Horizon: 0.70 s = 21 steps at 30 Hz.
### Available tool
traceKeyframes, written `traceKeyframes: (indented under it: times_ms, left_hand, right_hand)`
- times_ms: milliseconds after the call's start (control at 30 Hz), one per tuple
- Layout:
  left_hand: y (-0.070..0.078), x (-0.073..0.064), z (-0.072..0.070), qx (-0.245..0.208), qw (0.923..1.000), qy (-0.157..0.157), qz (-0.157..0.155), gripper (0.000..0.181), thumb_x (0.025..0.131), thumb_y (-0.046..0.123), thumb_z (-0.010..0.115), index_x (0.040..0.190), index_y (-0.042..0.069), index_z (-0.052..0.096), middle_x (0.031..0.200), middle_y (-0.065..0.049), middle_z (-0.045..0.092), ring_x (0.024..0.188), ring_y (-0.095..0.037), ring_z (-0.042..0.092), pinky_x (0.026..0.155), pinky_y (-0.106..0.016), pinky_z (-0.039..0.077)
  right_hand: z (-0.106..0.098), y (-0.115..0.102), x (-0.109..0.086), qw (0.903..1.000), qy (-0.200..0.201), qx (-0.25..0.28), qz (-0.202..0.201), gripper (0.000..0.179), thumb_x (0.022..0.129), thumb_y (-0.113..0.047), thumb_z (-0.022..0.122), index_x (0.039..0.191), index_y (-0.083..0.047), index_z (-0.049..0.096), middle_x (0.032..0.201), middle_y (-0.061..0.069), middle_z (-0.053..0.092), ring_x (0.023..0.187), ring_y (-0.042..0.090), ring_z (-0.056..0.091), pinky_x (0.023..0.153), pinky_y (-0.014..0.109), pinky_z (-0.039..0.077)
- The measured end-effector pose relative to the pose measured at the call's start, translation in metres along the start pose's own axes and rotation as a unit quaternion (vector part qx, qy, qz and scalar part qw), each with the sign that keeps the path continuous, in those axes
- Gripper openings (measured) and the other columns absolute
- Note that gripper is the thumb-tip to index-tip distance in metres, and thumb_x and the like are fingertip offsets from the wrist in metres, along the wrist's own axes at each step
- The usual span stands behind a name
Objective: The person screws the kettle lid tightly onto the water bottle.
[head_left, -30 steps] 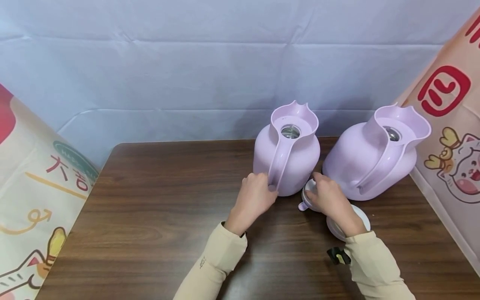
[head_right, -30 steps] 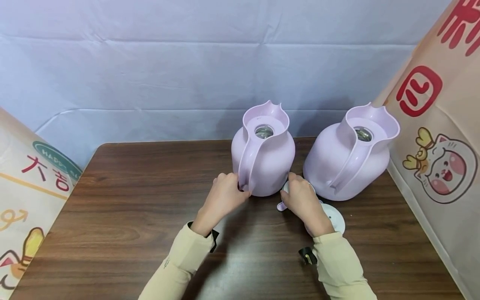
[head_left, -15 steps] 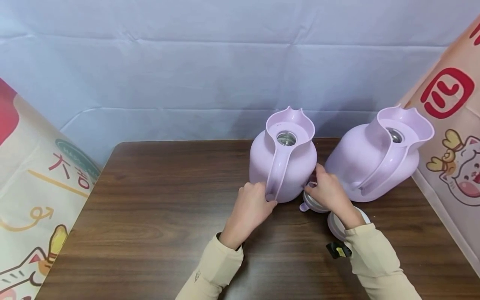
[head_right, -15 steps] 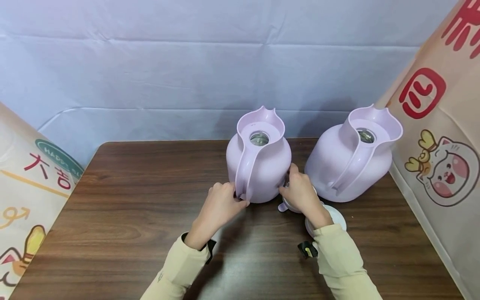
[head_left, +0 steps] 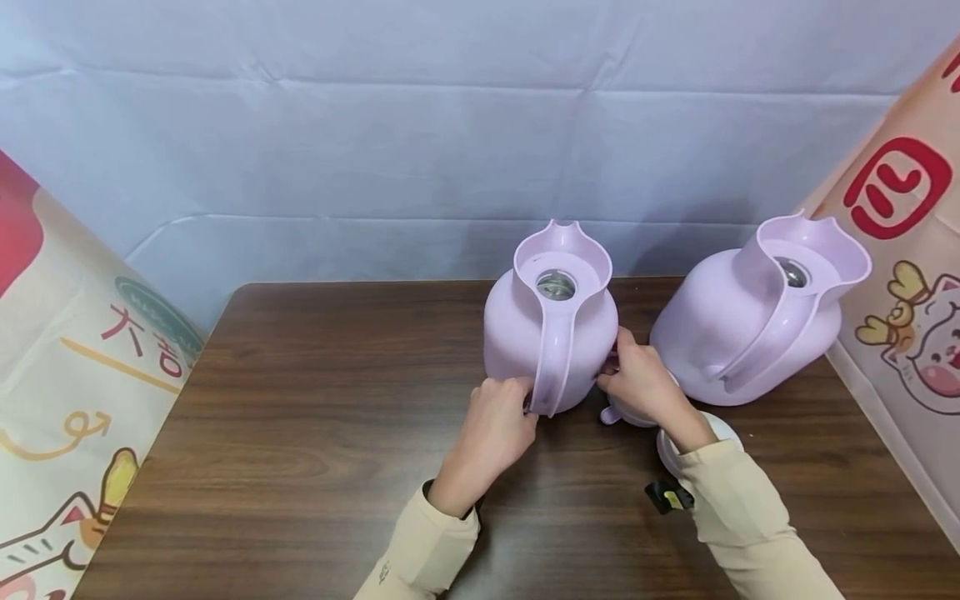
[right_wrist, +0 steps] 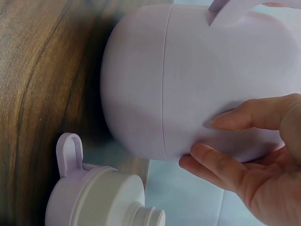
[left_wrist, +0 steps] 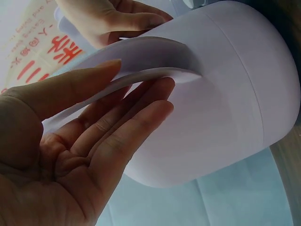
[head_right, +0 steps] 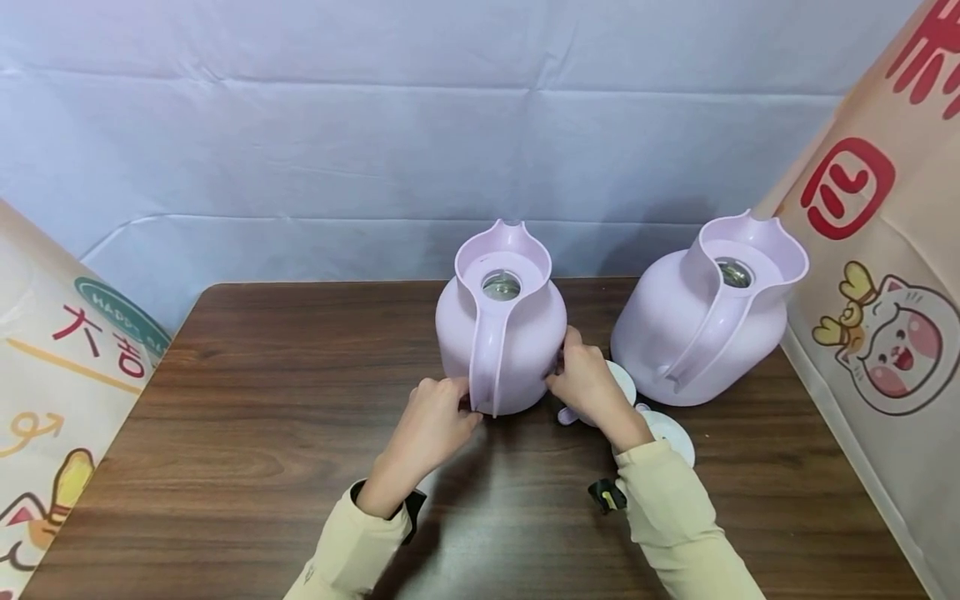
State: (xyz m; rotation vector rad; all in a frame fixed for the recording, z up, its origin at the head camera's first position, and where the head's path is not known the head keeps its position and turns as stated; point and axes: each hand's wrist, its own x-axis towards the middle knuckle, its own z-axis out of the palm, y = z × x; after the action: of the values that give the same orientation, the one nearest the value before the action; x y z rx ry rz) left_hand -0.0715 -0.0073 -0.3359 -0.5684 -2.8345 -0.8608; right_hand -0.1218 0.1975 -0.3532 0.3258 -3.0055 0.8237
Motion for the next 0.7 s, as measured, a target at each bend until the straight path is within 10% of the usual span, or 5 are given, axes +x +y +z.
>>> traceKeyframes:
  times_ms: [700]
  left_hand:
    - [-0.014,-0.018,-0.015,-0.017,0.9998,0.006,-0.013,0.019,0.067,-0.001,0.068,0.060,0.009,0.053,0.054,0.001,0.051,0.056,-0.027,0.056,0.053,-0.035,0.041]
  right_hand:
    - [0.017,-0.020,0.003,0.9994,-0.011,0.018,-0.027,0.055,0.070,-0.004,0.065,0.115,0.015,0.038,0.086,0.028,0.059,0.078,0.034,0.057,0.069,0.046,0.045]
